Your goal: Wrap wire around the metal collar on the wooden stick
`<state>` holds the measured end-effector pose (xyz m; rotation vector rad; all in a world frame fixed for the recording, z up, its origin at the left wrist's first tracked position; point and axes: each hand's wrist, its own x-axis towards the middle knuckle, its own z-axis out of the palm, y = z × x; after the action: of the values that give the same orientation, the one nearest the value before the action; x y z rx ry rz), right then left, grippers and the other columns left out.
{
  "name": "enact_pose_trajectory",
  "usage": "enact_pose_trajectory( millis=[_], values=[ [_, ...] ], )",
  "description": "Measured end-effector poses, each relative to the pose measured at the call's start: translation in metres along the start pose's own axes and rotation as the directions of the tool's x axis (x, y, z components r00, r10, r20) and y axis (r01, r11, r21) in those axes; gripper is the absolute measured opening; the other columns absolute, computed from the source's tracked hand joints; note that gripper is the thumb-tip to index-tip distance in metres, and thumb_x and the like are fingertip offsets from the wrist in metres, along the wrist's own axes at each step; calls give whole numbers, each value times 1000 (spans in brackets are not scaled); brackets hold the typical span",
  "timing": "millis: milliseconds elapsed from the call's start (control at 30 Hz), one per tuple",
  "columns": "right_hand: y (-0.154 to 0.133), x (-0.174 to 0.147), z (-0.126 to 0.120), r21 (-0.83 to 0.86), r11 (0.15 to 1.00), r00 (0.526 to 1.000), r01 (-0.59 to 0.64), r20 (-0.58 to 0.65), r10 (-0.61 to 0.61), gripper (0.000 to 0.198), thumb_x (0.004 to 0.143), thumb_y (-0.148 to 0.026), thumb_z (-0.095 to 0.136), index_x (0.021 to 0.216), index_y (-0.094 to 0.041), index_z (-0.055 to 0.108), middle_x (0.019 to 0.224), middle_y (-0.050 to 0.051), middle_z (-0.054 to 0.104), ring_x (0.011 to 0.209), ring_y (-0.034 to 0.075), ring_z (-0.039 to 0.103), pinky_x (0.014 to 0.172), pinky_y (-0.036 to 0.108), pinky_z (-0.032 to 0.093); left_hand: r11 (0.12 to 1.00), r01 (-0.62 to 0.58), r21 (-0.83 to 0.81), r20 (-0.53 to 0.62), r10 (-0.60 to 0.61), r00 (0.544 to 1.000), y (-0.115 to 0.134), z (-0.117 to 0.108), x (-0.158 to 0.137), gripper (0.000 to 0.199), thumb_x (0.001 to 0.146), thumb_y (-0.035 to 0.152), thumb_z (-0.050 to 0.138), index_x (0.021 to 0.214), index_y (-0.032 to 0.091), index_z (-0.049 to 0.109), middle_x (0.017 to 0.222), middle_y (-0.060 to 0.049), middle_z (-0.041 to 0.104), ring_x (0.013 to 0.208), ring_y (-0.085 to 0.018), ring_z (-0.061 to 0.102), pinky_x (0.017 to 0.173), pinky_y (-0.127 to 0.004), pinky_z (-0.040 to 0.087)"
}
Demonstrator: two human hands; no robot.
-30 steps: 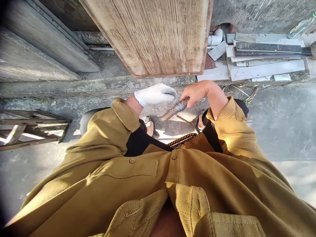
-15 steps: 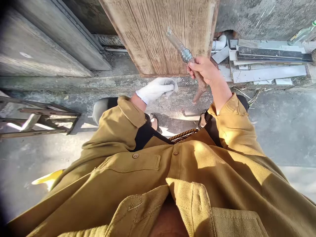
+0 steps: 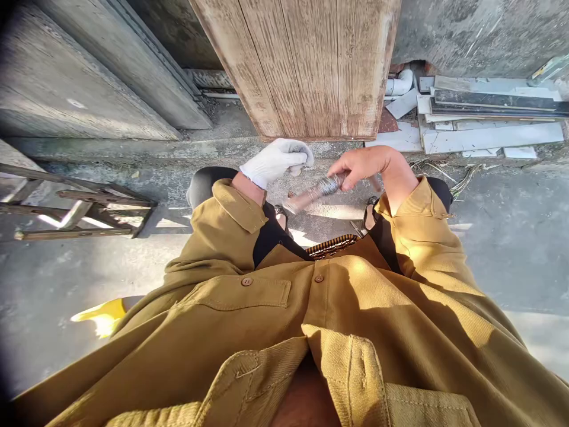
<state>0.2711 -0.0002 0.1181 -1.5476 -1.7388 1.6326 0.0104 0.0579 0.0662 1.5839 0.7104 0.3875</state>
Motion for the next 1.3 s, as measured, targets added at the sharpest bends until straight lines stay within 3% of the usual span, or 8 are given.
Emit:
enact_pose_trajectory(
  millis=[100,300,600,800,967,1100,1200,1300],
  values=[
    [2,-6,-4,15,996,990,83,117,-84,21,91,-29,87,89,-17,70,81,-2,68,78,14,62,73,23,50,998,41,-52,-51,-44,998,-12,4,9,9,92,23,73,84,18,71,55,4,58,52,-9,46,50,-24,36],
    [1,2,6,151,962,940,228,-292,-177,16,100,-9,63,87,-19,62,84,1,64,70,12,51,68,25,46,997,73,-35,33,-71,997,-13,28,12,7,88,13,63,84,17,66,50,5,50,43,-9,42,47,-23,35],
    [20,34,-1,-432,875,838,-217,-542,-60,57,94,-2,80,74,-27,32,68,-5,34,82,18,38,89,30,34,998,50,32,110,-54,993,-2,38,0,5,88,16,71,83,15,69,55,4,53,47,-7,44,51,-22,35],
    [39,26,-8,-660,727,981,-189,-88,176,42,73,10,91,62,-18,61,48,-10,41,54,11,36,60,26,30,1000,31,6,74,-31,997,-7,31,1,5,87,14,68,84,13,71,64,1,57,50,-8,46,56,-25,37],
    [30,1,-17,-340,927,890,156,455,17,25,81,-6,85,105,-12,82,76,-6,74,68,10,58,62,19,43,997,38,-64,-37,-40,999,-11,23,9,14,91,5,64,82,14,70,68,1,61,57,-9,48,61,-25,41],
    [14,-14,-20,178,940,956,292,-15,-294,27,79,-42,90,88,-24,73,83,-1,70,72,14,54,63,29,48,994,60,-96,-98,-70,993,-9,24,12,22,94,2,58,81,16,69,63,2,61,58,-10,46,59,-27,40],
    [8,-7,-16,139,939,908,315,-331,-256,19,86,-29,82,79,-25,65,80,2,66,69,13,52,64,31,47,997,71,-43,-19,-72,997,-10,31,10,21,92,3,57,80,15,69,52,4,49,46,-10,40,50,-27,32],
    [8,8,-12,-53,996,888,76,-450,-91,19,95,-6,62,83,-20,59,78,1,62,68,13,53,67,29,42,998,58,-37,111,-54,992,-11,39,7,14,88,5,60,82,12,70,61,1,57,46,-8,43,49,-25,33]
  ],
)
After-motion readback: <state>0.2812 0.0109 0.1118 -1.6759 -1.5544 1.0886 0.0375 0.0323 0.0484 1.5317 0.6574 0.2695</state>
